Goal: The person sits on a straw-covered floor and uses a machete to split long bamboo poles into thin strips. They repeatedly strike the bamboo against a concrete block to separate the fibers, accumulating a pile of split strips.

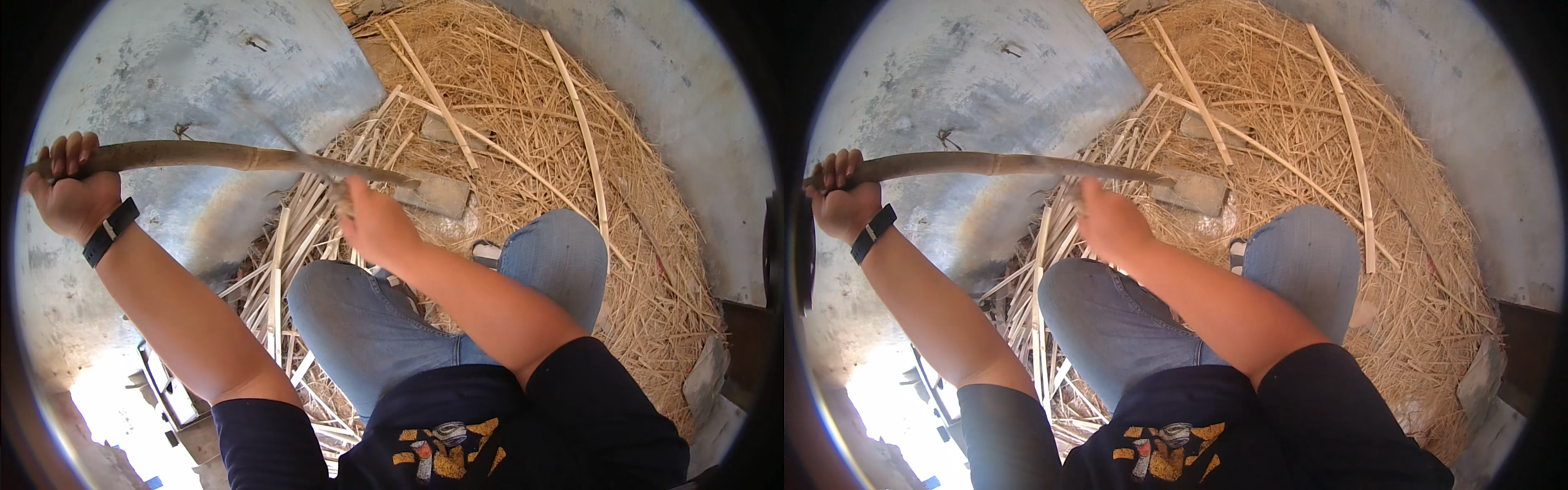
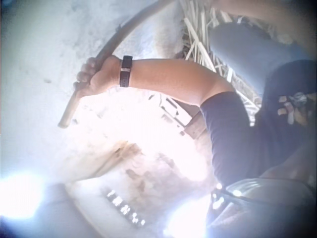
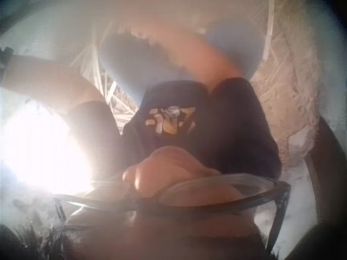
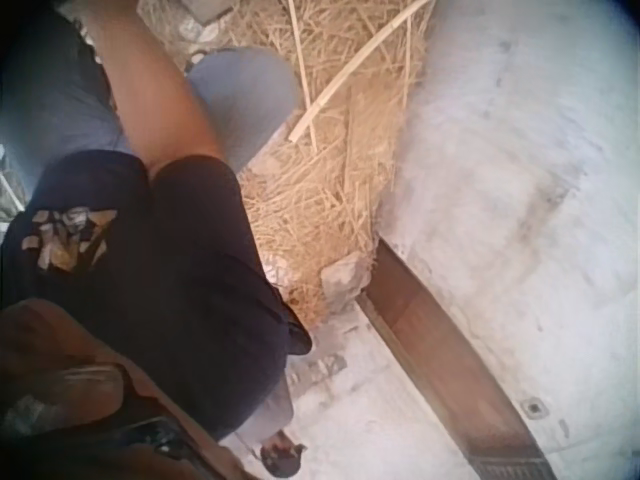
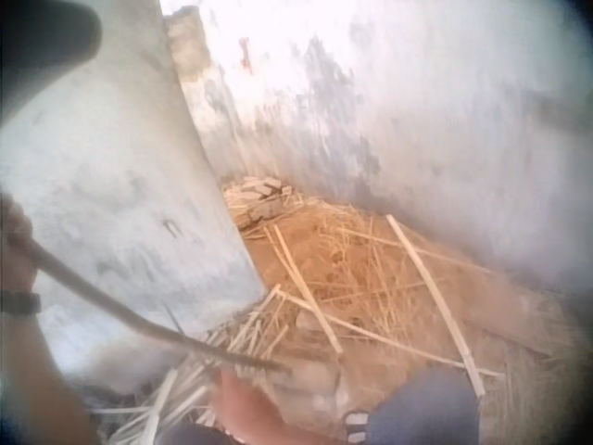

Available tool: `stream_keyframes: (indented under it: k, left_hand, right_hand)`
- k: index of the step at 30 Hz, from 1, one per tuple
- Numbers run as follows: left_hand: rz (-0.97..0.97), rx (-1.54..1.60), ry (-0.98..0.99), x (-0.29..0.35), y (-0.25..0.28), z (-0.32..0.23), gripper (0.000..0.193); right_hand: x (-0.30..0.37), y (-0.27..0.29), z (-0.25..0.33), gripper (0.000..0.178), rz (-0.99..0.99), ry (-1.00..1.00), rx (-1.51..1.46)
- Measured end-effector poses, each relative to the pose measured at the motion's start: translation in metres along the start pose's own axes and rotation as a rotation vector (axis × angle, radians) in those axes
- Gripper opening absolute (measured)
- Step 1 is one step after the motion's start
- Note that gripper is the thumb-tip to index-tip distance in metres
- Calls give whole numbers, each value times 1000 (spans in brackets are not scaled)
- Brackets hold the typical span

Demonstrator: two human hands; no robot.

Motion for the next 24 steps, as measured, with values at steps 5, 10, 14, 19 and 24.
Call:
stream_keyframes:
  k: [5, 10, 14, 19, 24]
  left_hand:
    - [132, 176, 49, -5, 32, 1, 20]
    - [62, 78, 45, -13, 42, 2, 18]
    - [224, 192, 105, -22, 64, -7, 20]
    - [334, 351, 169, -16, 58, -1, 23]
    - [179, 214, 129, -18, 58, -3, 21]
  right_hand:
    - [16, -5, -134, 44, -84, -460, 257]
    - [20, -5, -63, 35, -55, -355, 36]
    - [11, -4, -20, 39, 49, -94, 147]
    - [31, -17, -161, 37, -102, -429, 277]
    - [27, -24, -129, 37, -174, -455, 158]
Point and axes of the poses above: each hand's wrist, its own x-axis away from the middle knuckle, its own y-axis out of the back of the hand, z = x × y, the point moved 1 cm from there along -x, towards the middle knuckle, and after that the axes turned 6 degrees about y, right-handed, at the moved point
